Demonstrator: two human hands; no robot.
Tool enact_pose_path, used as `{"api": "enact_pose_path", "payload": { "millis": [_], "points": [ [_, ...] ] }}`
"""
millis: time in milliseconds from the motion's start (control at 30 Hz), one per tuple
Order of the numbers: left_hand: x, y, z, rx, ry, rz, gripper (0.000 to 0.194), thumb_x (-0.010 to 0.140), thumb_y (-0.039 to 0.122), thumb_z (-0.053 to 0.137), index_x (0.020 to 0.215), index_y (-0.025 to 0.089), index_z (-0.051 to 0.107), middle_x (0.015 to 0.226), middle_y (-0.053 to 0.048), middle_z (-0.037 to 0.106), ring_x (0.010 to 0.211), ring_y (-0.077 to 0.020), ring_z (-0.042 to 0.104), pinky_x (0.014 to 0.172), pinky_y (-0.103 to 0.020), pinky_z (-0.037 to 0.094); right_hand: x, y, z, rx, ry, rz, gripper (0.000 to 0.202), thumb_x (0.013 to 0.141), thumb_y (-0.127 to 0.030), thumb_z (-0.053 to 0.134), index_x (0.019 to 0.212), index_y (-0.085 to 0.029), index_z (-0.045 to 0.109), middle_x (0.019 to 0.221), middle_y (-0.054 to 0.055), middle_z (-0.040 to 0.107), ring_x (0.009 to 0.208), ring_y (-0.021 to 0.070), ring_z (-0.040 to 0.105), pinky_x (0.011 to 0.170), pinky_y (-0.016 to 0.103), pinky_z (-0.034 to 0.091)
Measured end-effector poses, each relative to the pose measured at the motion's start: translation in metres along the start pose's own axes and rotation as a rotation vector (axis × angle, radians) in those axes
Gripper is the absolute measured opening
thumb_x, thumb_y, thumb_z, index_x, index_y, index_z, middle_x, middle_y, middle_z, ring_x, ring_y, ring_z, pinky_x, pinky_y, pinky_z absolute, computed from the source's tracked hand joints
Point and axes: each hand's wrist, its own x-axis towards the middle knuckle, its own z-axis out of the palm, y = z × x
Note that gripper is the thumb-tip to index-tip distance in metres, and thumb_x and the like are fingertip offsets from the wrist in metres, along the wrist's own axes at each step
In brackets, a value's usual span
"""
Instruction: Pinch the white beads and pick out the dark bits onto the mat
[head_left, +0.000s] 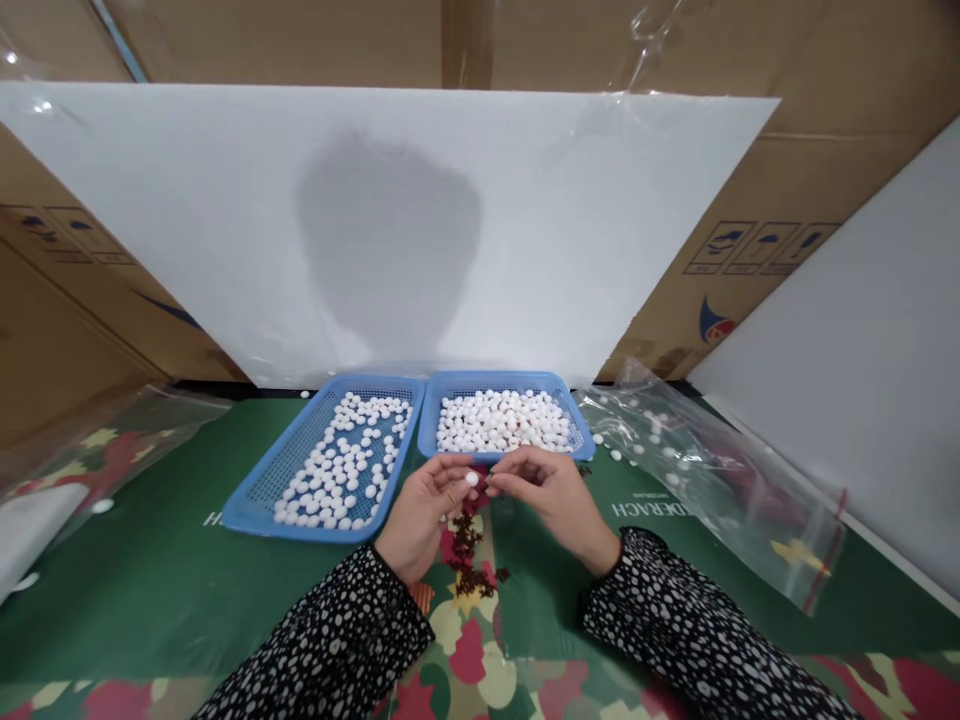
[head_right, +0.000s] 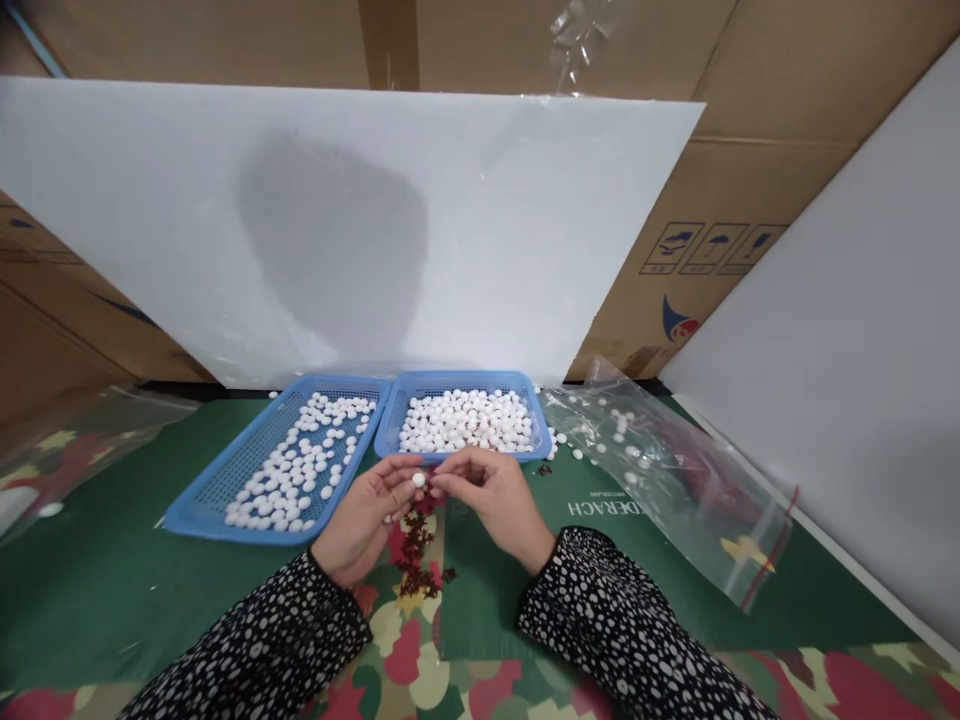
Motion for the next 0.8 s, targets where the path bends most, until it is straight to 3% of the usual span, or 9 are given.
{"api": "enact_pose_path", "payload": {
  "millis": [233,800],
  "points": [
    [0.002,-0.002,0.0,0.051,0.01,-0.028,0.031,0.067,0.035,0.085,0.083,0.012,0.072,0.06,0.0,0.06,0.05,-0.0053,0.042,0.044,-0.016,0.026,0.001,0.005,0.004,-0.048,-0.027,-0.117,0.008,0.082,-0.027,0.072,0.08,-0.02,0.071,0.09,0.004,0.067,0.085,0.018,0.063,0.079,0.032,0.05],
    [0.003,-0.009,-0.006,0.2,0.009,0.007,0.022,0.068,0.032,0.081,0.078,0.013,0.076,0.058,-0.002,0.063,0.052,-0.0087,0.046,0.049,-0.019,0.028,-0.002,0.014,0.007,-0.074,-0.008,-0.05,0.017,0.081,-0.031,0.076,0.083,-0.018,0.065,0.077,0.0,0.067,0.069,0.0149,0.063,0.067,0.028,0.05]
  ]
}}
